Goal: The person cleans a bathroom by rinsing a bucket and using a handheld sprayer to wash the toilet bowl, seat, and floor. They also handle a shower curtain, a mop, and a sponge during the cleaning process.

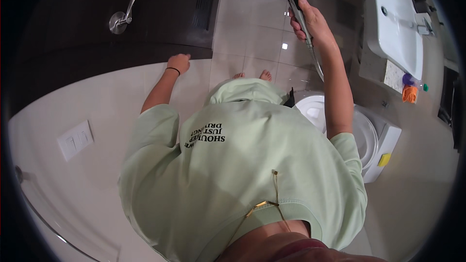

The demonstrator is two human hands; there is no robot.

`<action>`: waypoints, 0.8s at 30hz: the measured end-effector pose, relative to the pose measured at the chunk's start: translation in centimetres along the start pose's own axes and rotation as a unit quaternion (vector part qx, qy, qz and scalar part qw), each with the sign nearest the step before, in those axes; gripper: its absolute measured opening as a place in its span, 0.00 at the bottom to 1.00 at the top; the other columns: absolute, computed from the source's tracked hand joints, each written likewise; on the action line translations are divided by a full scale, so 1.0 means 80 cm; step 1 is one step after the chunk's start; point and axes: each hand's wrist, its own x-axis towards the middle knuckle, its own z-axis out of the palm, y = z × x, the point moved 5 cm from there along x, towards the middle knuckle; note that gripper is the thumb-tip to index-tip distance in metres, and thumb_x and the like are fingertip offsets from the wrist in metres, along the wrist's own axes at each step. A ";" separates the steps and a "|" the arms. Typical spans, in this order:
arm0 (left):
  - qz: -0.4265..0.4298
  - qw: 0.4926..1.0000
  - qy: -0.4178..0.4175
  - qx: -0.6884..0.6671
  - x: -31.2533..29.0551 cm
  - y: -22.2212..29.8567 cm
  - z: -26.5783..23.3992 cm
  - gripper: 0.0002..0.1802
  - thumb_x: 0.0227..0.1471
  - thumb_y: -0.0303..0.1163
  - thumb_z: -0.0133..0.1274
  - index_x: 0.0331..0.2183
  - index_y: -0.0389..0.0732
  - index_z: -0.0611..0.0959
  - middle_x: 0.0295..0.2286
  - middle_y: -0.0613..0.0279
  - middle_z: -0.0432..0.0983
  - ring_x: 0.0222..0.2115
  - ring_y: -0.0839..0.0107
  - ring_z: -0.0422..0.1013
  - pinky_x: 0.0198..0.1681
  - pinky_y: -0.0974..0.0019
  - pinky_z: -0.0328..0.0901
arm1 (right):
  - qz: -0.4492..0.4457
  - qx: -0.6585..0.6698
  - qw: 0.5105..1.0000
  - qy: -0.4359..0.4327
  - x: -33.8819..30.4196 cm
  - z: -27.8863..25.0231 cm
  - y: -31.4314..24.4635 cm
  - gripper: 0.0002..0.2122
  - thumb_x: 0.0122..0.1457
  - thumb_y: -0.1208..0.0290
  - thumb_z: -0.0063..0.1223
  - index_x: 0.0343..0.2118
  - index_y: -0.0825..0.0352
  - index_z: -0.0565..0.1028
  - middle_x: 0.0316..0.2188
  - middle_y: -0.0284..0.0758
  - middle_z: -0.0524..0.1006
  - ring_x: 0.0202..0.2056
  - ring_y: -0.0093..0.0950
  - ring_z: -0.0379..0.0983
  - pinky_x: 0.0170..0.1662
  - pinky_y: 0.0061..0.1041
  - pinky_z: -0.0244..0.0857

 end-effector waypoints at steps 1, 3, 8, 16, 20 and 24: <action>0.007 0.999 0.004 -0.034 -0.009 0.010 0.009 0.12 0.50 0.31 0.48 0.37 0.41 0.82 0.34 0.55 0.79 0.38 0.56 0.75 0.39 0.54 0.70 | 0.024 0.001 1.000 0.002 0.004 -0.004 0.002 0.26 0.64 0.42 0.35 0.30 0.66 0.68 0.12 0.27 0.63 0.09 0.16 0.55 0.12 0.18 0.49; 0.014 0.991 0.086 -0.099 -0.026 0.019 -0.002 0.10 0.49 0.31 0.50 0.35 0.41 0.82 0.33 0.57 0.79 0.37 0.57 0.74 0.39 0.54 0.69 | 0.021 -0.004 1.000 0.013 0.018 -0.013 -0.012 0.26 0.63 0.42 0.35 0.31 0.66 0.68 0.12 0.26 0.63 0.09 0.16 0.54 0.11 0.18 0.48; 0.028 0.846 0.522 -0.108 -0.083 0.027 -0.187 0.05 0.46 0.28 0.53 0.29 0.43 0.82 0.30 0.64 0.77 0.33 0.62 0.71 0.39 0.60 0.64 | -0.005 0.005 0.997 0.079 0.030 -0.035 -0.077 0.26 0.62 0.40 0.35 0.29 0.64 0.69 0.11 0.27 0.63 0.08 0.17 0.55 0.09 0.18 0.48; -0.045 0.660 0.747 0.061 -0.114 -0.095 -0.343 0.12 0.44 0.33 0.57 0.35 0.50 0.82 0.27 0.69 0.76 0.31 0.65 0.72 0.36 0.62 0.66 | 0.121 -0.009 0.990 -0.067 0.083 -0.009 -0.030 0.27 0.62 0.40 0.35 0.30 0.64 0.68 0.11 0.24 0.61 0.06 0.14 0.53 0.07 0.15 0.47; -0.089 0.813 0.575 -0.040 -0.054 -0.104 -0.340 0.19 0.58 0.51 0.46 0.40 0.49 0.81 0.33 0.59 0.78 0.36 0.54 0.74 0.40 0.54 0.67 | 0.081 0.019 0.996 0.019 0.094 -0.070 -0.063 0.27 0.61 0.39 0.36 0.28 0.63 0.69 0.10 0.26 0.62 0.06 0.16 0.53 0.09 0.18 0.48; -0.146 0.802 0.577 -0.038 -0.057 -0.097 -0.340 0.14 0.51 0.42 0.52 0.40 0.48 0.81 0.30 0.61 0.79 0.29 0.58 0.76 0.31 0.58 0.69 | 0.096 0.112 0.989 -0.029 0.118 -0.096 -0.061 0.24 0.62 0.42 0.38 0.28 0.63 0.69 0.11 0.28 0.65 0.08 0.19 0.58 0.10 0.19 0.52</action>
